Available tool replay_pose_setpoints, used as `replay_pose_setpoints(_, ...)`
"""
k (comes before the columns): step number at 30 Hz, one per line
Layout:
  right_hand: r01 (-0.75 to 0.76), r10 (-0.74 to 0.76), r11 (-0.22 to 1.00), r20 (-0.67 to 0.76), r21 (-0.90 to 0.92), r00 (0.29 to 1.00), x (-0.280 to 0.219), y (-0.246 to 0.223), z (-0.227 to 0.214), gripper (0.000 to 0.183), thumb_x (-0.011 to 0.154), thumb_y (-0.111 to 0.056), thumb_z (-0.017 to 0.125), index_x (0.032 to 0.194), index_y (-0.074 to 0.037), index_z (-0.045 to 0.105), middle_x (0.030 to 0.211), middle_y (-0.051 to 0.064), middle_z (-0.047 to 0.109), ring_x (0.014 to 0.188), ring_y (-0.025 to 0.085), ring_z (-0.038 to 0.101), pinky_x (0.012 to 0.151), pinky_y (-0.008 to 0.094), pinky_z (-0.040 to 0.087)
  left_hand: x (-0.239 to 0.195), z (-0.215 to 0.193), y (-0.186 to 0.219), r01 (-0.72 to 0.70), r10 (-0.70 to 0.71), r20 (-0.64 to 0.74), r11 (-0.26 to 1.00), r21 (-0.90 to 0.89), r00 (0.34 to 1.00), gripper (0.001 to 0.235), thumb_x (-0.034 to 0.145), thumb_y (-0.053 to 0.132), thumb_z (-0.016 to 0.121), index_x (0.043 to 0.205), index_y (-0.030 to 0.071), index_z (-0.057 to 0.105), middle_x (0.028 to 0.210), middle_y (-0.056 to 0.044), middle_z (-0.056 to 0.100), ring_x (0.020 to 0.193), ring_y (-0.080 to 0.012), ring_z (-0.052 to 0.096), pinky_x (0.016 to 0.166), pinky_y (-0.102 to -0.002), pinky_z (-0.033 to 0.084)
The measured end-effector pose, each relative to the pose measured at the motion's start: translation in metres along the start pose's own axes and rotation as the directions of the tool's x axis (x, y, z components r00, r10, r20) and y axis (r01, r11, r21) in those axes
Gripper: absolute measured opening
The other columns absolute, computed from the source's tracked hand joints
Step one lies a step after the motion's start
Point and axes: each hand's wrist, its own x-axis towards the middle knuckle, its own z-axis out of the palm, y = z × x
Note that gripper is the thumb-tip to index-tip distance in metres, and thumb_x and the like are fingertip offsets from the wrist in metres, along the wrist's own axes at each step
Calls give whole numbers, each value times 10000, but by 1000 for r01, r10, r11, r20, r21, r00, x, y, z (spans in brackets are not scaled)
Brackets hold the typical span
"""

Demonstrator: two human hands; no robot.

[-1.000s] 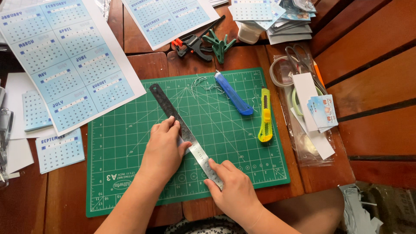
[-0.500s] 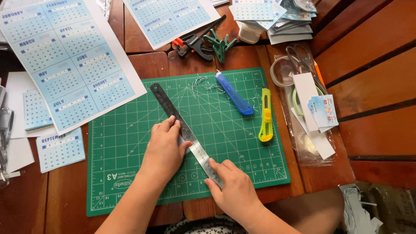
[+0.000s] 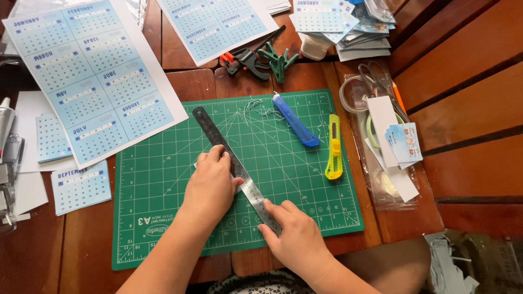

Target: The person uses a metal ruler and a blue utility knife to cut printed calendar sheets on a green cutting mat. They align the ruler, score the paper multiple times, and separate individual calendar sections. The person handles the cut pieces and places them aside.

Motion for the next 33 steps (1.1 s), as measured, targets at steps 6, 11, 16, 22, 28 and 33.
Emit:
replay_pose_setpoints(6,-123,185,952,211,-279,960,7,-29,-41,660,843,-725,663,1418,-411,581,989,-49,553,857,124,564,723,296,546,3,-2,2,6,-7,28,999,39,1000,663,803,358,855,1262,-45,597,1502,-154,510,1286,-370,472,947,-516,550)
replay_pose_setpoints(11,161,-243,956,-349,-247,905,83,24,-60,472,891,-527,705,1224,-195,741,948,78,614,891,300,660,783,418,550,3,9,-6,-45,56,-65,986,161,996,803,710,461,873,1307,-18,630,1369,-116,603,1217,-291,568,850,-404,645)
replay_pose_setpoints(16,91,-306,901,-474,-423,826,159,58,-46,576,834,-402,774,1337,-142,673,1126,125,647,1059,338,642,871,477,551,20,44,-28,-102,136,-128,965,242,982,826,705,587,791,1262,-8,653,1324,-127,635,1193,-296,589,854,-395,640)
replay_pose_setpoints(22,-3,-277,855,-463,-518,842,186,63,-39,478,848,-287,683,1271,-64,686,1032,144,640,970,341,642,802,480,558,20,40,-21,-108,163,-177,953,285,971,784,558,554,891,1066,-10,694,1106,-96,615,1067,-279,584,829,-370,583)
replay_pose_setpoints(28,-96,73,994,-329,-52,941,121,-20,-49,447,1000,-141,437,1430,-76,542,1070,132,571,890,275,593,753,385,540,9,27,-14,-94,106,-108,989,112,989,777,610,424,927,1130,-89,663,1212,-149,592,1121,-308,595,811,-403,625)
replay_pose_setpoints(33,172,-163,984,-152,46,975,88,-49,-26,603,937,-66,426,1537,-131,405,1239,316,642,1120,552,624,972,618,524,5,18,-13,-124,131,-91,989,79,987,834,700,383,915,1294,-113,603,1395,-229,568,1247,-353,574,966,-418,590)
